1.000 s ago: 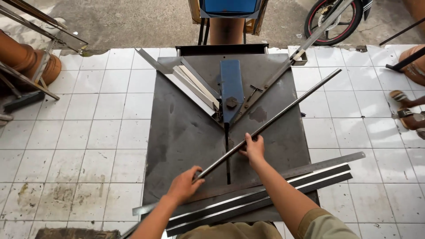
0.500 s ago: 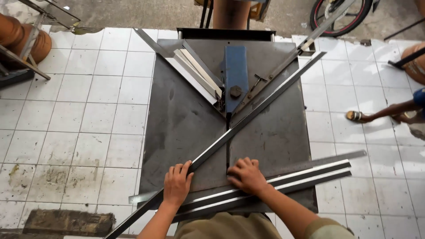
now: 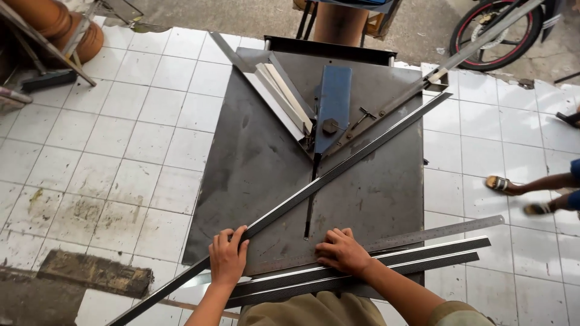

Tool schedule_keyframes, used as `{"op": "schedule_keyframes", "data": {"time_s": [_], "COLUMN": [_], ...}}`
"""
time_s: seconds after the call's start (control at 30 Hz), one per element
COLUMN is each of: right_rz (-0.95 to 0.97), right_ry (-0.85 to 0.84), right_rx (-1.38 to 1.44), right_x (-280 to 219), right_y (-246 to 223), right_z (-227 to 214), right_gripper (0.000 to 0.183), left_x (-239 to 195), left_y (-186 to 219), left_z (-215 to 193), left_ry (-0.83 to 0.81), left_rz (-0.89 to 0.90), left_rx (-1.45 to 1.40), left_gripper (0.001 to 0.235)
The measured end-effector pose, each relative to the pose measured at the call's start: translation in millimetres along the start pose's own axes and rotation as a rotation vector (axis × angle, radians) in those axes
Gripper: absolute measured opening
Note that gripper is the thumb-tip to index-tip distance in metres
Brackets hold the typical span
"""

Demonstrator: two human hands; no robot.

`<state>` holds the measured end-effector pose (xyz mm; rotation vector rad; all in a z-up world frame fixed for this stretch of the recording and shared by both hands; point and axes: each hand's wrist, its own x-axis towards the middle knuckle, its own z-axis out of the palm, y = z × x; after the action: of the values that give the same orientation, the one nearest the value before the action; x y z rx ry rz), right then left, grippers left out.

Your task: Measuring and aligning frame pieces on a miter cutting station for precise cutting.

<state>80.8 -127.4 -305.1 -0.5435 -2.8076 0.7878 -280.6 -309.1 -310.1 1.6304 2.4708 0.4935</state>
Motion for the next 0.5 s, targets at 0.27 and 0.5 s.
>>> {"op": "schedule_keyframes", "data": {"time_s": [0.27,0.5], "right_rz": [-0.030,0.723], "right_ry": [-0.117,0.242], "right_rx": [0.011,0.329], "right_x": [-0.2,49.0], "right_y": [8.2,9.5], "right_z": [-5.9,-18.0], "right_gripper": [0.026,0.029], "left_x": [-2.1,15.0], "left_y": [3.7,3.0], "left_z": [-3.7,-6.1], "left_ry": [-0.004,-0.014], "left_rz": [-0.116,-0.047], "left_rx": [0.064,-0.119], "left_gripper": [0.038,0.026]}}
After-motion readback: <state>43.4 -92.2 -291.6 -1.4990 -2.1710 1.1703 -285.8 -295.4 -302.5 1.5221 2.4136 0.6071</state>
